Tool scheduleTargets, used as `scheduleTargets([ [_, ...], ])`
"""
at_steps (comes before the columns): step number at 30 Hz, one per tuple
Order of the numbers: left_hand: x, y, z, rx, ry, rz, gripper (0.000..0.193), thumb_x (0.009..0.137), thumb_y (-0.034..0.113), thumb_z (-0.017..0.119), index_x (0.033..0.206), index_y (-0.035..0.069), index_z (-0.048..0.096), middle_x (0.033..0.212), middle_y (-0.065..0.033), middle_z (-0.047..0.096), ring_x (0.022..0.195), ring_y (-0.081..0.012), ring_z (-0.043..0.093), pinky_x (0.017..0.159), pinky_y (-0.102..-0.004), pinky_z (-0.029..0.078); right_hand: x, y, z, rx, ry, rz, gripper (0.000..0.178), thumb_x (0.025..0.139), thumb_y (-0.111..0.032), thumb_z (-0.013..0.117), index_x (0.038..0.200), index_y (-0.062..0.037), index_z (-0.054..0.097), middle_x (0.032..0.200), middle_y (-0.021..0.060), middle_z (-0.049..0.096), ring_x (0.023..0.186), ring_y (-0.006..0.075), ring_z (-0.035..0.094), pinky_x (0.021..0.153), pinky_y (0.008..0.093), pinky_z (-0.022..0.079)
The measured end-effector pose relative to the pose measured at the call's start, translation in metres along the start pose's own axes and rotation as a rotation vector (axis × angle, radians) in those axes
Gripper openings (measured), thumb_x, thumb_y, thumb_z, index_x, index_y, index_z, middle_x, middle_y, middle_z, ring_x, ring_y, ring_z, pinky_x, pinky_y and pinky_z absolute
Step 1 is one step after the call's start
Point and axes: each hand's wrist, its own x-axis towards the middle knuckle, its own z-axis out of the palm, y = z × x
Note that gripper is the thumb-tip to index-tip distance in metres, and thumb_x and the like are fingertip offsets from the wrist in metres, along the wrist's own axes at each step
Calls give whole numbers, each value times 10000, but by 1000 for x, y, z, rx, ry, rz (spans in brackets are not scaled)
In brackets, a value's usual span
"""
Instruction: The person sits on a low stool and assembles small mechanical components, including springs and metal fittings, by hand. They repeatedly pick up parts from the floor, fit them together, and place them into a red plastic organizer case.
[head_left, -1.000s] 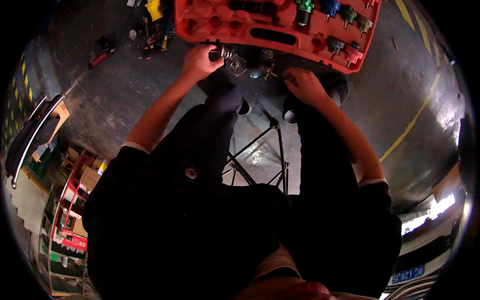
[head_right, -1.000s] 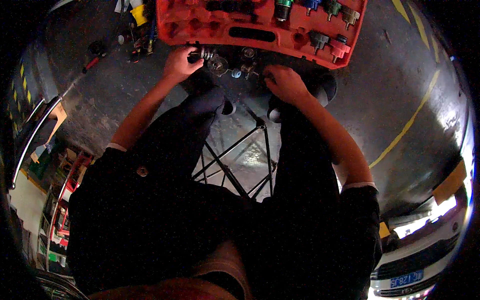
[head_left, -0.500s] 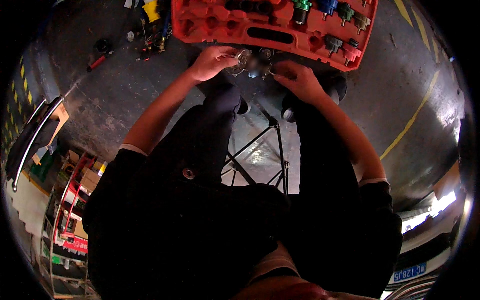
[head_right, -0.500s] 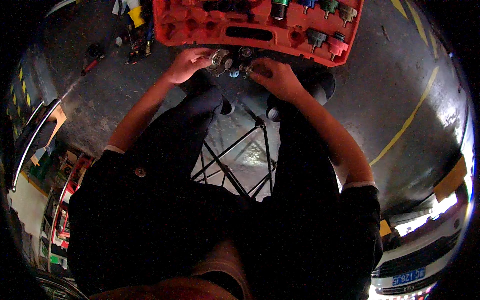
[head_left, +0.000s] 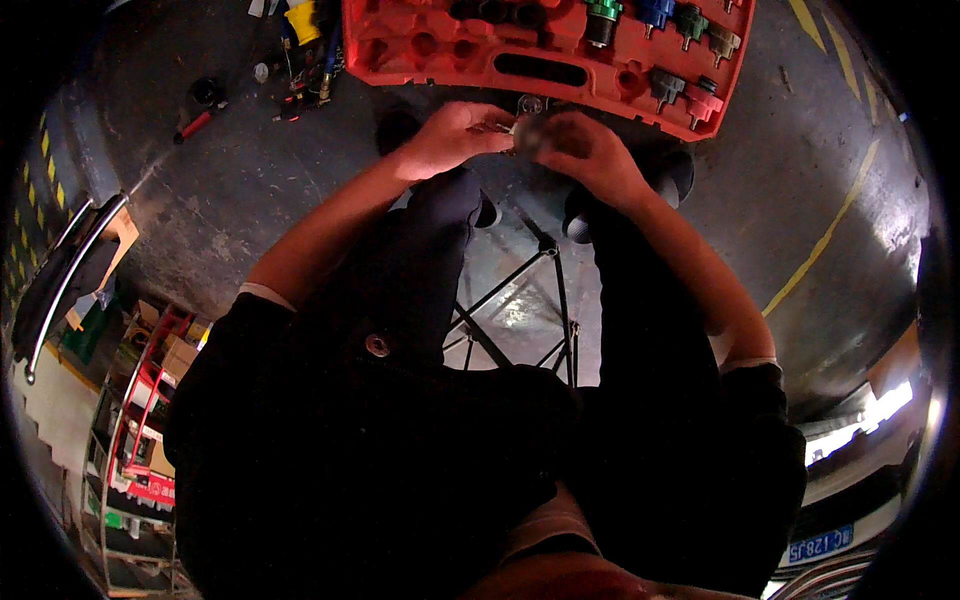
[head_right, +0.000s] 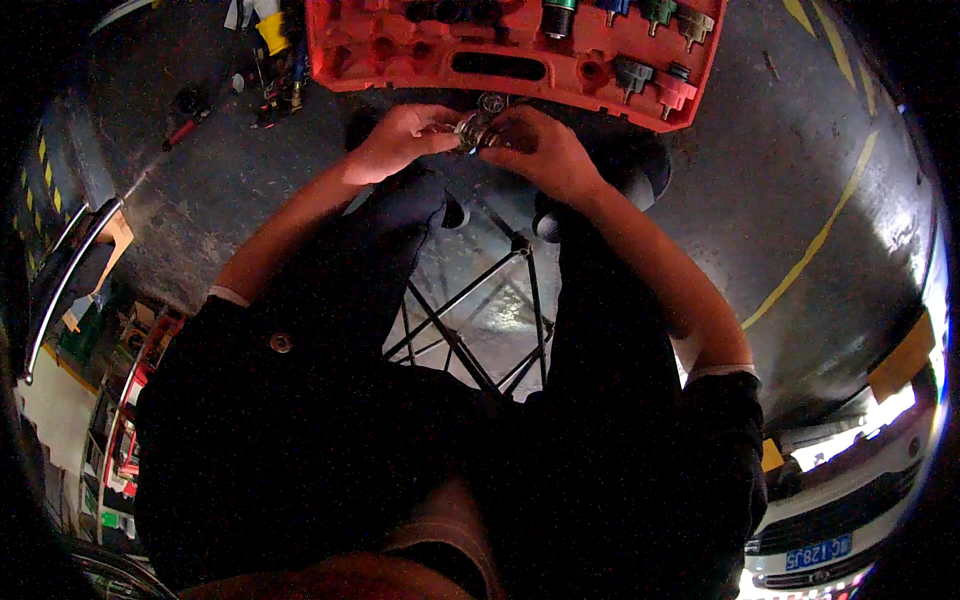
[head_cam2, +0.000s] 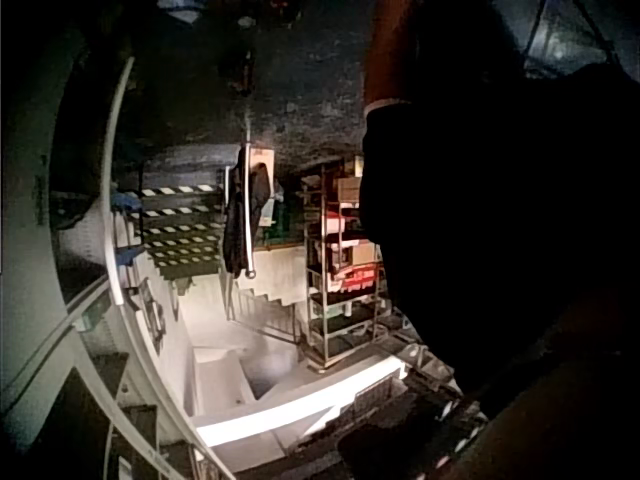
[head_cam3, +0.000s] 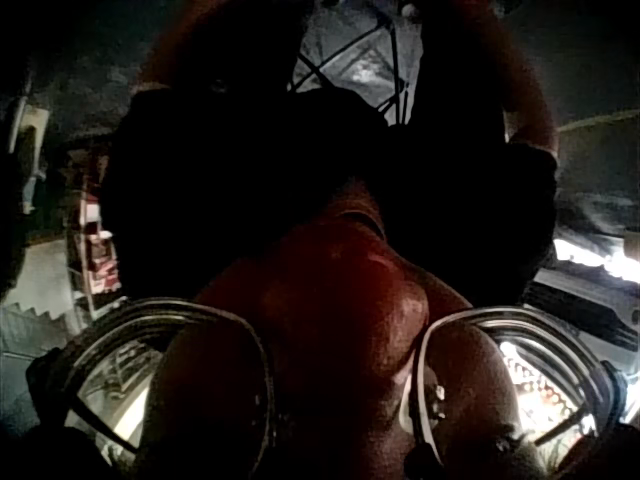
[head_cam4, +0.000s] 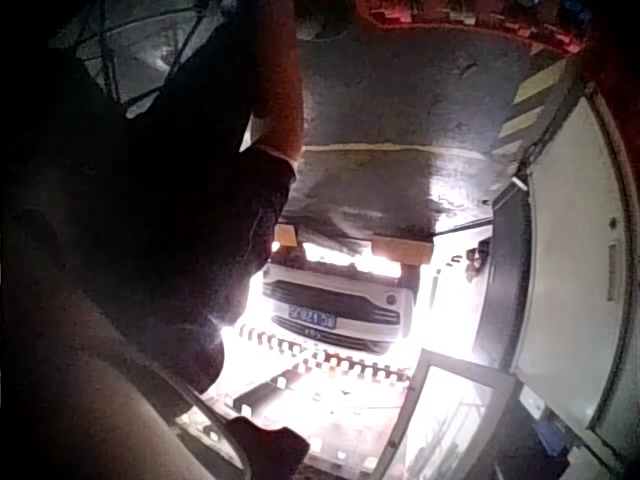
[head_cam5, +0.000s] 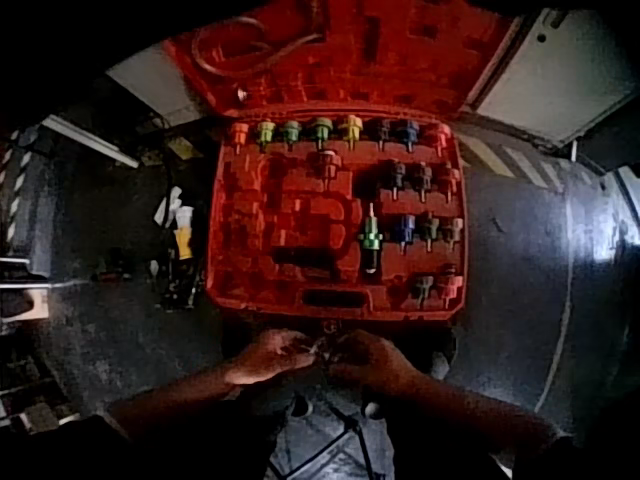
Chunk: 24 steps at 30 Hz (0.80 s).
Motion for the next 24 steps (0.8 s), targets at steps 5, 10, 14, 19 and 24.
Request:
scheduleTargets([
  [5, -1, 9, 8, 13, -1, 28, 392, 929, 163, 699, 1260, -34, 623, 1098, -89, 709, 994, -131, 661, 893, -283, 523, -1, 9, -2, -7, 11, 21, 443, 856, -217, 787, 1185, -9, 577, 1083, 108, 703, 992, 172, 684, 892, 328, 539],
  [10, 2, 4, 1, 0, -29, 70, 378, 961, 167, 665, 1278, -30, 601, 1133, -66, 688, 1023, -125, 634, 904, -288, 504, -1, 7, -3, 114, -5, 32, 425, 863, -126, 759, 1210, -2, 547, 1129, 81, 655, 1020, 152, 641, 894, 318, 520],
  [14, 2, 6, -1, -1, -31, 98, 341, 969, 139, 652, 1273, -11, 614, 1132, -47, 690, 1007, -112, 624, 901, -280, 499, 0, 7, -4, 266, -41, -25, 431, 870, -52, 726, 1242, -9, 513, 1155, 63, 627, 1036, 150, 617, 891, 314, 507],
  [19, 1, 3, -1, 21, -4, 77, 310, 960, 121, 663, 1245, 1, 643, 1119, -39, 694, 1013, -106, 626, 908, -281, 501, -2, 5, -6, 341, -92, -41, 440, 875, 27, 675, 1269, -23, 485, 1189, 64, 597, 1083, 161, 599, 939, 321, 483],
  [24, 4, 5, 2, 70, 68, 184, 300, 945, 156, 692, 1195, -9, 675, 1028, -42, 714, 922, -90, 643, 814, -265, 521, -1, 5, -4, 356, -59, -111, 451, 861, 18, 707, 1252, -16, 485, 1173, 74, 615, 1062, 157, 613, 908, 321, 505],
])
